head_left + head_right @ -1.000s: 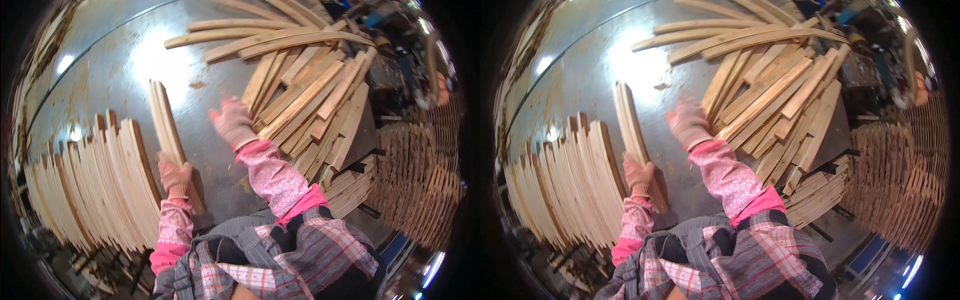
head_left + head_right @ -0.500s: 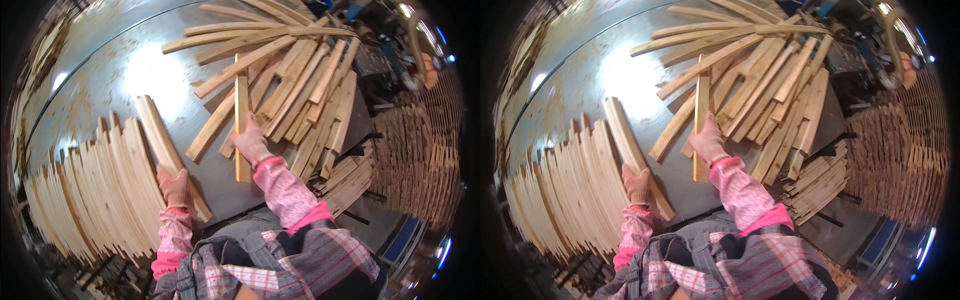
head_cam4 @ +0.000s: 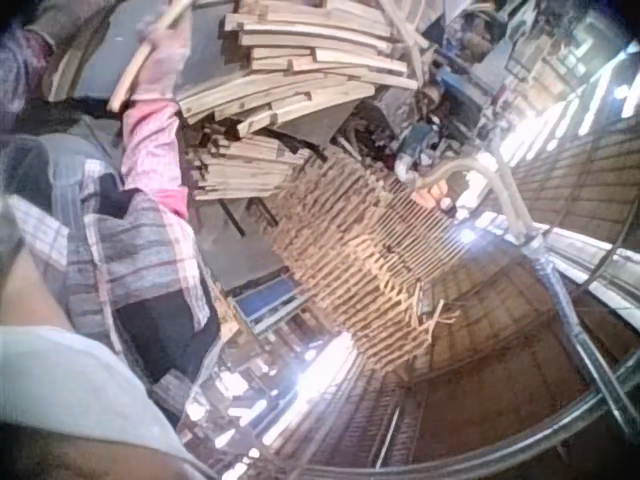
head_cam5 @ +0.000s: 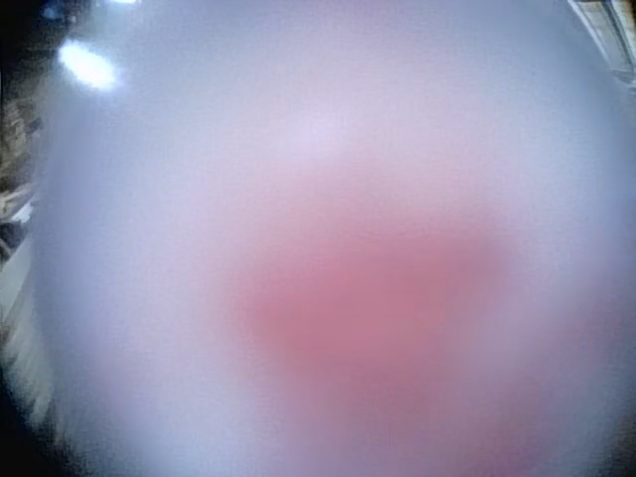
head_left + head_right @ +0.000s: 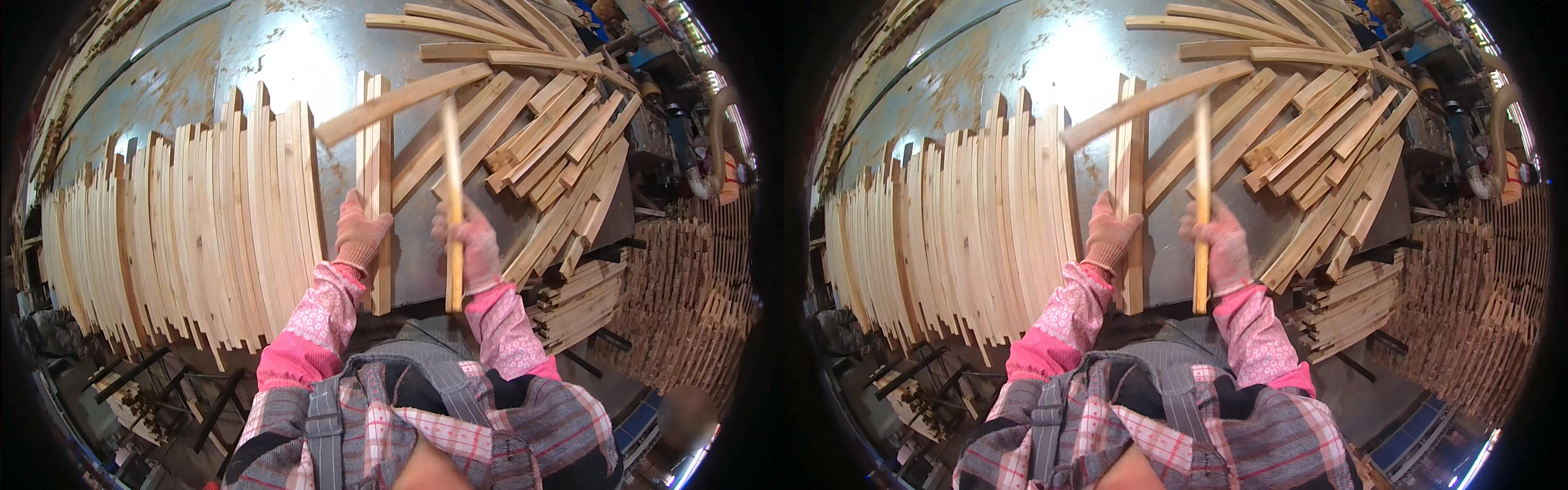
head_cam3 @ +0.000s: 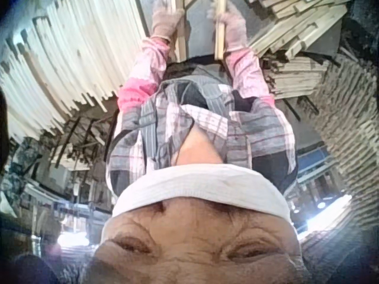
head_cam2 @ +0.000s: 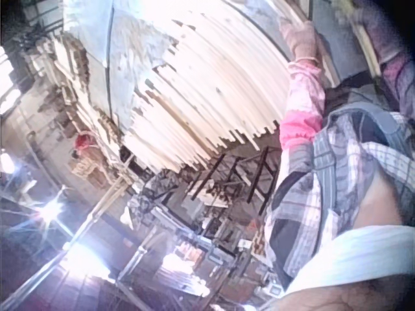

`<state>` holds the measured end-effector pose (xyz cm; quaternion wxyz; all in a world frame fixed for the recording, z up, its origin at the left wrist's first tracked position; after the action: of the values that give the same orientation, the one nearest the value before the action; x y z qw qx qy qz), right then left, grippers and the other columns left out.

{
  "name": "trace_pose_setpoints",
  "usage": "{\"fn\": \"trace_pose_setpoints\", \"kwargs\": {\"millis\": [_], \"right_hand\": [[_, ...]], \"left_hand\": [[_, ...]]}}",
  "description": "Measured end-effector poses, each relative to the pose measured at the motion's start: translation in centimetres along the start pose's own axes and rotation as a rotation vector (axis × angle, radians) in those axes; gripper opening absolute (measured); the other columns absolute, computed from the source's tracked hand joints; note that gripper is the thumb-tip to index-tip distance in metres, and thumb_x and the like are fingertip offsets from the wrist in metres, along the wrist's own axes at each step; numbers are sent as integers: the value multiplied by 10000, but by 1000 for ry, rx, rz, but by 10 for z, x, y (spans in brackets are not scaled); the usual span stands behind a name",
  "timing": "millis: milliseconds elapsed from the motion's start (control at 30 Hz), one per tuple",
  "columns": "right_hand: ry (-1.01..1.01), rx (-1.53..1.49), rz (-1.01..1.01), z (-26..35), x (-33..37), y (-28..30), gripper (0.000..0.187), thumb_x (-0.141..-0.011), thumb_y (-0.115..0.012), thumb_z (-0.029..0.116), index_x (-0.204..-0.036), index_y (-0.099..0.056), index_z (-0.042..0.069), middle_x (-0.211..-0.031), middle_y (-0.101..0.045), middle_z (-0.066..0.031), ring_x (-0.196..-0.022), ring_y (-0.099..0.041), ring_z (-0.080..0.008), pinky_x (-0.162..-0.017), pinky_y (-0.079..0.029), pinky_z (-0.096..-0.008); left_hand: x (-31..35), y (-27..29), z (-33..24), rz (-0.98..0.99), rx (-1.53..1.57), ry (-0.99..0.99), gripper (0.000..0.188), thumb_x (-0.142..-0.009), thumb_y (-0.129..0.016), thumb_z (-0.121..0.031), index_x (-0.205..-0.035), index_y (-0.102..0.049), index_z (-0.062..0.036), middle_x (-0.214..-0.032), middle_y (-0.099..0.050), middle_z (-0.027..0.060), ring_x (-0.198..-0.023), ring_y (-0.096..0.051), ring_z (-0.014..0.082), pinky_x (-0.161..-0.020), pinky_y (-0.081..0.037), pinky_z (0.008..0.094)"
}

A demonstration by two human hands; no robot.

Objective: The person sorts wood slats on a circular metal table by hand, aligning them into rows and gathering loose pieces into a stack.

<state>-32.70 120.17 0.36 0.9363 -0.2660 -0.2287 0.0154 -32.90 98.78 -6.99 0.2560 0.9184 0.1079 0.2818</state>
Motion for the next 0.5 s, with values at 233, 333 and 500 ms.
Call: {"fn": "trace_pose_setpoints", "kwargs": {"millis": [233,333,500], "right_hand": [[105,752,43,-66,1,-11,681,-884,-640,121,-1506,-386,5,-1397,-572,-198,-1185,-622,-297,-1028,-490,-367],[-168,1322,135,-105,-2,-27,649,-924,-573,293,-1479,-408,1,-1379,-551,-266,-1244,-556,-416,-1078,-434,-443],[-433,1719,630,-84,-4,-43,493,-917,-535,323,-1288,-607,7,-1259,-632,-257,-1186,-598,-412,-1039,-461,-480]], "left_hand": [[15,21,20,-140,-103,6,873,-769,-777,-377,-1464,-392,-15,-1380,-497,276,-1245,-535,447,-1050,-453,451],[20,22,23,-130,-155,-28,981,-765,-780,-473,-1473,-351,54,-1363,-490,312,-1219,-542,452,-1043,-449,455],[37,19,10,-101,-365,17,1176,-721,-812,-565,-1515,-240,86,-1389,-480,303,-1272,-505,443,-1062,-431,456]]}}
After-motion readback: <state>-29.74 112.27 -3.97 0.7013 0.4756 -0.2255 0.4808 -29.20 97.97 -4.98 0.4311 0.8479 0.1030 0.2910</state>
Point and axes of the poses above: each hand's wrist, its own x-axis away from the middle knuckle, its own y-axis out of the back of the hand, z = x × y, the point moved 5 cm from there along -x, towards the middle knuckle
